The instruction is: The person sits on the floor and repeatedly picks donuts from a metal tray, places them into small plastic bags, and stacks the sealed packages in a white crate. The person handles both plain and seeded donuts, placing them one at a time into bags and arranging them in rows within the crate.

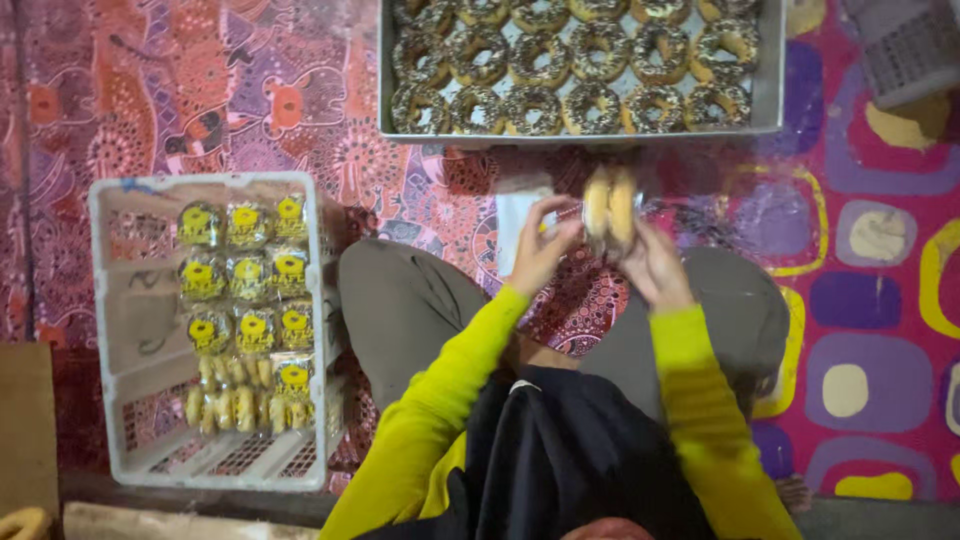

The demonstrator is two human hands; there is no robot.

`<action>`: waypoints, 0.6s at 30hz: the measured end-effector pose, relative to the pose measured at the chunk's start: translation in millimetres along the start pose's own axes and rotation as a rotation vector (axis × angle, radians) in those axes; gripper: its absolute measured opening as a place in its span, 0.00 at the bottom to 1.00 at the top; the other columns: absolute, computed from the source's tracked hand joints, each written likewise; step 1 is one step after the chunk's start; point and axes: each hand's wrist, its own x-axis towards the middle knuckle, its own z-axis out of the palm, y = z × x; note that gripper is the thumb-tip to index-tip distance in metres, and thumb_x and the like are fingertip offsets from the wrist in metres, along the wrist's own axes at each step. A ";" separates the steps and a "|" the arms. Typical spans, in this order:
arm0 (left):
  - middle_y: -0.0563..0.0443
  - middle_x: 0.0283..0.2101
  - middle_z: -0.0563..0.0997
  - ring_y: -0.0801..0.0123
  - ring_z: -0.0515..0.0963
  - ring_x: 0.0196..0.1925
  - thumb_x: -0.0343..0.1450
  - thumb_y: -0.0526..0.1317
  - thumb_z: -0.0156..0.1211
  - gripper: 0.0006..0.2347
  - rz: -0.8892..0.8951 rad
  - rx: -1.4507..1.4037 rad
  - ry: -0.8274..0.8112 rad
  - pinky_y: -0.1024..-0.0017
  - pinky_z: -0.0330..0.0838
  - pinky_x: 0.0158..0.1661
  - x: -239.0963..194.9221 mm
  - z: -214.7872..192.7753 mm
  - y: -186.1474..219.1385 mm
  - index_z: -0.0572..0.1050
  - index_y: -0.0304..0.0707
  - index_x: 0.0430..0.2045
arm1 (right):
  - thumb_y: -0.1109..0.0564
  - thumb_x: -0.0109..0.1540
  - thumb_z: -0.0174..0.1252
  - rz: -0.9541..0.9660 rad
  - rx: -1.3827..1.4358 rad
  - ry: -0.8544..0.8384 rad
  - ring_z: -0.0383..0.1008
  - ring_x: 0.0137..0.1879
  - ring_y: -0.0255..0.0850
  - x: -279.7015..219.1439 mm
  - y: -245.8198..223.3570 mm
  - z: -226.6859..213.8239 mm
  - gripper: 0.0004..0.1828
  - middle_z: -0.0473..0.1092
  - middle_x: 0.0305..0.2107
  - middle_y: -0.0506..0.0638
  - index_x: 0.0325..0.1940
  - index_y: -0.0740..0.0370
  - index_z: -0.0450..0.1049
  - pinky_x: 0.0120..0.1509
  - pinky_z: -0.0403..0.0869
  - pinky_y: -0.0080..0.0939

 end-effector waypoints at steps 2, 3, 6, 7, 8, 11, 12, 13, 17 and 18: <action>0.45 0.63 0.66 0.60 0.74 0.58 0.62 0.38 0.75 0.41 -0.078 0.029 -0.055 0.62 0.75 0.55 -54.1 -25.0 68.6 0.54 0.39 0.69 | 0.51 0.70 0.53 0.174 0.094 -0.188 0.75 0.56 0.40 -53.6 29.8 25.0 0.24 0.73 0.55 0.52 0.69 0.64 0.67 0.60 0.75 0.43; 0.43 0.61 0.66 0.62 0.72 0.59 0.57 0.37 0.79 0.50 -0.066 0.145 -0.111 0.62 0.75 0.57 -76.7 -38.1 99.7 0.49 0.40 0.73 | 0.50 0.69 0.53 0.239 0.091 -0.228 0.75 0.58 0.42 -79.0 46.9 42.9 0.26 0.73 0.56 0.53 0.68 0.65 0.66 0.62 0.75 0.46; 0.41 0.70 0.65 0.58 0.64 0.72 0.58 0.38 0.81 0.45 -0.111 0.345 -0.395 0.60 0.60 0.69 -144.0 -83.2 164.6 0.58 0.34 0.70 | 0.48 0.68 0.51 0.593 0.211 -0.433 0.74 0.61 0.45 -119.4 94.3 107.2 0.28 0.71 0.58 0.57 0.70 0.65 0.65 0.65 0.74 0.50; 0.42 0.66 0.73 0.61 0.71 0.69 0.62 0.39 0.80 0.38 -0.325 0.194 -0.417 0.62 0.64 0.70 -169.4 -100.3 172.6 0.66 0.34 0.68 | 0.49 0.68 0.52 0.638 0.112 -0.491 0.74 0.61 0.45 -123.6 107.1 124.4 0.27 0.71 0.58 0.57 0.69 0.66 0.65 0.65 0.74 0.50; 0.41 0.64 0.74 0.61 0.72 0.67 0.61 0.39 0.80 0.37 -0.292 0.214 -0.280 0.62 0.66 0.68 -202.8 -118.1 177.6 0.68 0.33 0.65 | 0.51 0.68 0.52 0.728 0.017 -0.555 0.75 0.61 0.45 -131.6 120.3 138.4 0.26 0.71 0.58 0.58 0.68 0.67 0.65 0.66 0.75 0.49; 0.40 0.64 0.77 0.59 0.72 0.70 0.63 0.35 0.75 0.21 0.002 0.315 0.216 0.61 0.67 0.68 -308.1 -180.1 175.9 0.71 0.37 0.48 | 0.52 0.69 0.51 0.683 -0.252 -0.672 0.75 0.56 0.44 -136.5 143.0 144.6 0.25 0.72 0.56 0.59 0.67 0.69 0.66 0.61 0.75 0.46; 0.39 0.67 0.77 0.58 0.70 0.75 0.67 0.33 0.70 0.11 0.215 0.340 0.414 0.61 0.63 0.73 -335.2 -208.1 179.3 0.71 0.43 0.35 | 0.52 0.69 0.50 0.602 -0.334 -0.672 0.75 0.54 0.43 -136.4 139.5 143.9 0.24 0.73 0.55 0.59 0.66 0.69 0.67 0.59 0.75 0.45; 0.48 0.67 0.73 0.63 0.73 0.55 0.68 0.32 0.63 0.30 0.026 -0.089 0.839 0.66 0.70 0.50 -362.0 -233.8 182.6 0.62 0.40 0.68 | 0.52 0.70 0.49 0.597 -0.296 -0.577 0.75 0.53 0.43 -135.8 134.3 143.9 0.23 0.74 0.54 0.60 0.65 0.70 0.68 0.59 0.75 0.43; 0.47 0.55 0.80 0.64 0.81 0.54 0.76 0.42 0.62 0.21 0.235 -0.201 1.144 0.63 0.81 0.51 -421.6 -345.4 180.8 0.68 0.34 0.62 | 0.53 0.72 0.46 0.488 -0.282 -0.380 0.75 0.52 0.42 -108.1 106.2 134.0 0.19 0.74 0.51 0.58 0.62 0.67 0.69 0.57 0.74 0.42; 0.48 0.50 0.83 0.64 0.84 0.48 0.76 0.44 0.63 0.20 0.232 -0.220 1.200 0.63 0.82 0.45 -422.5 -373.4 172.4 0.71 0.32 0.59 | 0.53 0.72 0.47 0.463 -0.277 -0.350 0.75 0.52 0.42 -105.0 101.4 131.3 0.18 0.74 0.50 0.57 0.62 0.65 0.69 0.57 0.74 0.42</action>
